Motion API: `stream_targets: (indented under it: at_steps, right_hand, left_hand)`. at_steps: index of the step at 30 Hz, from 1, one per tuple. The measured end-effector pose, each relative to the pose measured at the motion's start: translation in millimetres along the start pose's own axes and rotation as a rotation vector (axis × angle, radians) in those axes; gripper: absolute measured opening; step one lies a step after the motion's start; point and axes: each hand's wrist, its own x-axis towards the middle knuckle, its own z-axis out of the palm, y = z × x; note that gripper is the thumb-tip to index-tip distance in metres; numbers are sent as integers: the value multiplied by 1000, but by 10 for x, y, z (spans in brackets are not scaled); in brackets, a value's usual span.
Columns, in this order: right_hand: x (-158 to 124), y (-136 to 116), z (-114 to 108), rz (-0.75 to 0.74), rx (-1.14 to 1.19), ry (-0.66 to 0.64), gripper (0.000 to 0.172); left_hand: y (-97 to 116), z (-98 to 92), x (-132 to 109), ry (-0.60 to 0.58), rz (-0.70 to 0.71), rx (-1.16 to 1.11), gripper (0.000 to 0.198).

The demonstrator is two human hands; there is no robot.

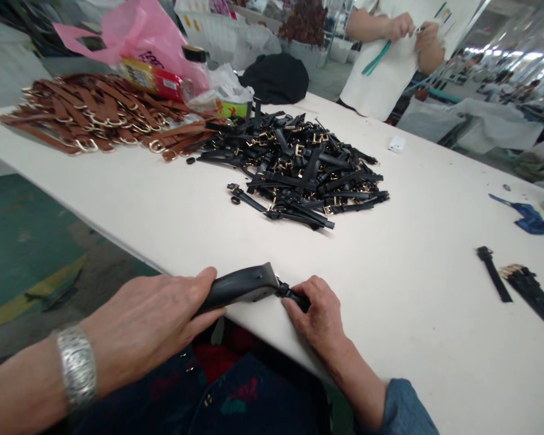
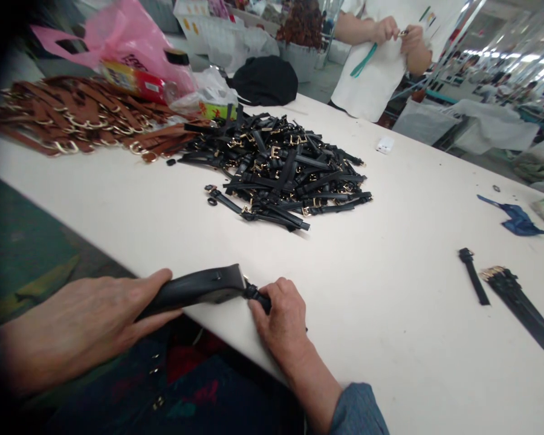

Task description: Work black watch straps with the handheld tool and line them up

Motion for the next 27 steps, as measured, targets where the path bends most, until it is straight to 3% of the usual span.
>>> stream_targets:
  at_steps: [4, 11, 15, 18, 22, 27]
  right_hand:
    - [12, 1, -1, 13, 7, 13, 12]
    - [57, 9, -14, 57, 2, -17, 13]
    - [40, -29, -95, 68, 5, -78, 17]
    - [-19, -57, -194, 75, -22, -115, 20]
    - [-100, -60, -245, 75, -25, -67, 14]
    - [-108, -30, -192, 76, -40, -25, 8]
  left_hand:
    - [-15, -12, -58, -12, -17, -19, 35]
    - [259, -235, 215, 18, 6, 27, 37]
    - [199, -199, 293, 47, 13, 52, 39]
    - [56, -177, 260, 84, 28, 64, 34]
    - [-68, -161, 115, 125, 19, 78, 28]
    - [92, -112, -53, 86, 73, 34, 26]
